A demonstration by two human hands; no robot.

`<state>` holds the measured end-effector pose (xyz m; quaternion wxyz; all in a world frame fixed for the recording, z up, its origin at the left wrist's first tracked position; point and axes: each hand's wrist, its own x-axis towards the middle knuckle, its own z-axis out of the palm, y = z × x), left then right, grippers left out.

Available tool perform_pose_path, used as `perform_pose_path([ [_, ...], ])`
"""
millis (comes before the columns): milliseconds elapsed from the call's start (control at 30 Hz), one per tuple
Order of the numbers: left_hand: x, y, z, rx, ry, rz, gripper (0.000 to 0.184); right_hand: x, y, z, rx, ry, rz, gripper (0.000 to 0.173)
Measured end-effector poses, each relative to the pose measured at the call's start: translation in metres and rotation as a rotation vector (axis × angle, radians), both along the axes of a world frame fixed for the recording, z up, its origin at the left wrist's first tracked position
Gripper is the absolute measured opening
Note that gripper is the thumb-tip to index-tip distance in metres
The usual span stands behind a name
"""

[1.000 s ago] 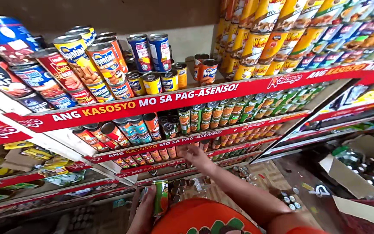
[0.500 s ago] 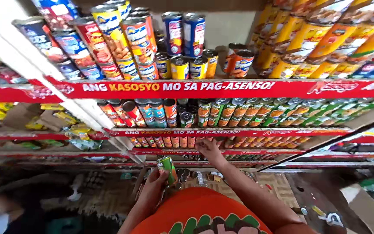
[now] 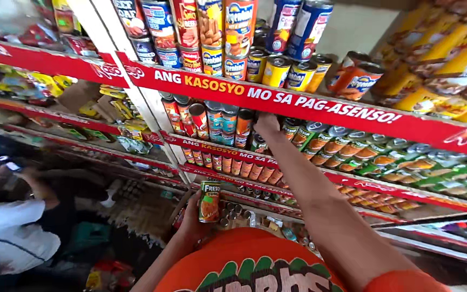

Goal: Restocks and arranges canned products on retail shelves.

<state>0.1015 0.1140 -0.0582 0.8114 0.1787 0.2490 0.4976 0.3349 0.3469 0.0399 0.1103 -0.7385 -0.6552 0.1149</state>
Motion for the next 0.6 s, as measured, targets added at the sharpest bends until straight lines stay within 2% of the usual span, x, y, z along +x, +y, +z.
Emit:
perform_pose_path([
  [67, -0.010, -0.003, -0.002, -0.033, -0.046, 0.012, 0.064, -0.002, 0.016, -0.006, -0.075, 0.006, 0.012, 0.057],
  [233, -0.028, -0.011, 0.002, -0.086, 0.023, 0.083, 0.060, -0.004, 0.021, -0.023, 0.073, -0.013, -0.047, 0.050],
  [300, -0.032, -0.012, 0.000, -0.075, 0.028, 0.111, 0.059, -0.006, 0.006, -0.019, 0.170, -0.087, -0.024, 0.051],
  [433, -0.036, -0.010, 0.000, -0.096, 0.017, 0.121, 0.063, -0.001, -0.056, -0.021, 0.452, -0.048, 0.075, 0.047],
  [500, -0.035, -0.010, 0.000, -0.090, 0.034, 0.094, 0.068, 0.007, -0.095, -0.022, 0.513, 0.078, 0.120, 0.047],
  [533, -0.033, -0.010, 0.001, -0.075, 0.078, 0.100, 0.062, 0.014, -0.112, -0.022, 0.528, 0.181, 0.147, 0.047],
  [600, -0.031, -0.006, 0.007, 0.006, 0.257, 0.143, 0.035, 0.032, -0.139, -0.019, 0.488, 0.441, 0.178, 0.050],
])
